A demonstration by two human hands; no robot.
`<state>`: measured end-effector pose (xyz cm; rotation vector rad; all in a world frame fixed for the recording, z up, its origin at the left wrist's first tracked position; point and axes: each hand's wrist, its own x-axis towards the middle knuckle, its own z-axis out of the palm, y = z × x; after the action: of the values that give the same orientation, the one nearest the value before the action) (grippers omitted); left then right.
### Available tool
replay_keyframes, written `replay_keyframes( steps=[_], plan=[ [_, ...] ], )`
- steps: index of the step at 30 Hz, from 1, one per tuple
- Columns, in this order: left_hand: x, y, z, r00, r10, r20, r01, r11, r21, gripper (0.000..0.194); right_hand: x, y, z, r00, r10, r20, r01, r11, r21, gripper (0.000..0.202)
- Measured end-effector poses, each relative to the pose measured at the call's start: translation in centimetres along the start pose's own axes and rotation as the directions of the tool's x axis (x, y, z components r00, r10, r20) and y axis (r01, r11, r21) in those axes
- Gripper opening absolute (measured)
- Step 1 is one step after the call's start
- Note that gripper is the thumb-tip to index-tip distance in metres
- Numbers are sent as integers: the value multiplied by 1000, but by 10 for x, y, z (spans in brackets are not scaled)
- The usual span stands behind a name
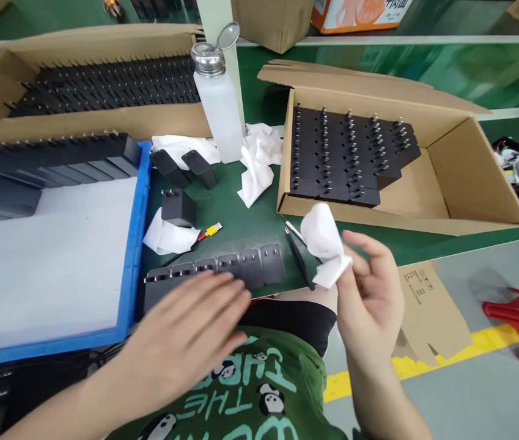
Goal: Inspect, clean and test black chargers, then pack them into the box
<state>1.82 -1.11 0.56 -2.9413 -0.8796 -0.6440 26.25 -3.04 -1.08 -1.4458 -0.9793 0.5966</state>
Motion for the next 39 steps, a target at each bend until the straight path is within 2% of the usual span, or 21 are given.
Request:
replay_keyframes(
  steps=[2,3,4,7,10,12,14,16,18,25,26,28,29,30,31,33,34,35,37,38,39],
  plan=[
    [8,10,9,991,130,30,-128,990,-58,37,30,-11,8,973,-2,231,-8,999,38,21],
    [13,12,14,987,159,38,-156,986,-63,38,44,-17,15,926,-43,376,32,999,34,14],
    [17,13,19,986,165,36,-163,985,-58,38,57,-22,24,851,-87,518,85,996,28,10],
    [30,8,26,987,155,51,-150,985,-89,39,82,-33,57,543,-126,830,171,985,38,15],
    [39,2,26,980,160,117,-141,978,-157,40,89,-39,86,261,-44,964,109,994,16,22],
    [41,0,27,971,163,174,-136,978,-157,42,91,-41,98,92,-26,995,134,991,13,28],
    [42,0,29,966,159,204,-133,982,-135,44,95,-41,101,-41,-23,999,199,979,30,34],
    [41,3,33,973,131,188,-107,985,-135,44,103,-38,98,-112,-3,994,239,971,30,35],
    [40,6,38,984,92,154,-67,985,-160,41,112,-33,89,-119,16,993,263,965,16,33],
    [38,9,42,991,33,126,-10,984,-179,41,143,-29,47,-11,-16,1000,497,867,20,29],
    [38,9,41,992,36,123,-14,984,-179,41,141,-32,45,53,-14,999,515,857,-16,28],
    [37,9,41,993,35,114,-14,984,-180,40,131,-35,49,268,-21,963,456,883,-107,28],
    [37,9,41,994,28,101,-9,983,-183,40,124,-35,53,351,-13,936,381,915,-131,28],
    [37,9,41,995,23,97,-5,983,-185,39,116,-35,58,382,8,924,292,948,-129,27],
    [37,9,41,995,24,97,-6,982,-188,39,110,-32,63,354,34,935,201,973,-111,27],
    [37,10,41,994,29,104,-9,981,-193,38,104,-25,69,178,95,980,58,993,-106,25],
    [37,10,42,993,29,111,-6,980,-197,39,104,-22,69,114,128,985,14,991,-130,24],
    [37,10,42,992,25,121,0,979,-203,40,107,-20,67,88,162,983,-17,987,-161,22],
    [37,11,43,992,9,125,19,976,-218,41,115,-19,59,106,218,970,-37,976,-215,20],
    [37,12,43,993,8,122,20,975,-220,41,119,-21,54,129,233,964,-19,972,-232,19],
    [36,12,44,993,15,117,11,976,-217,42,120,-24,50,180,240,954,13,969,-247,18]
  ],
)
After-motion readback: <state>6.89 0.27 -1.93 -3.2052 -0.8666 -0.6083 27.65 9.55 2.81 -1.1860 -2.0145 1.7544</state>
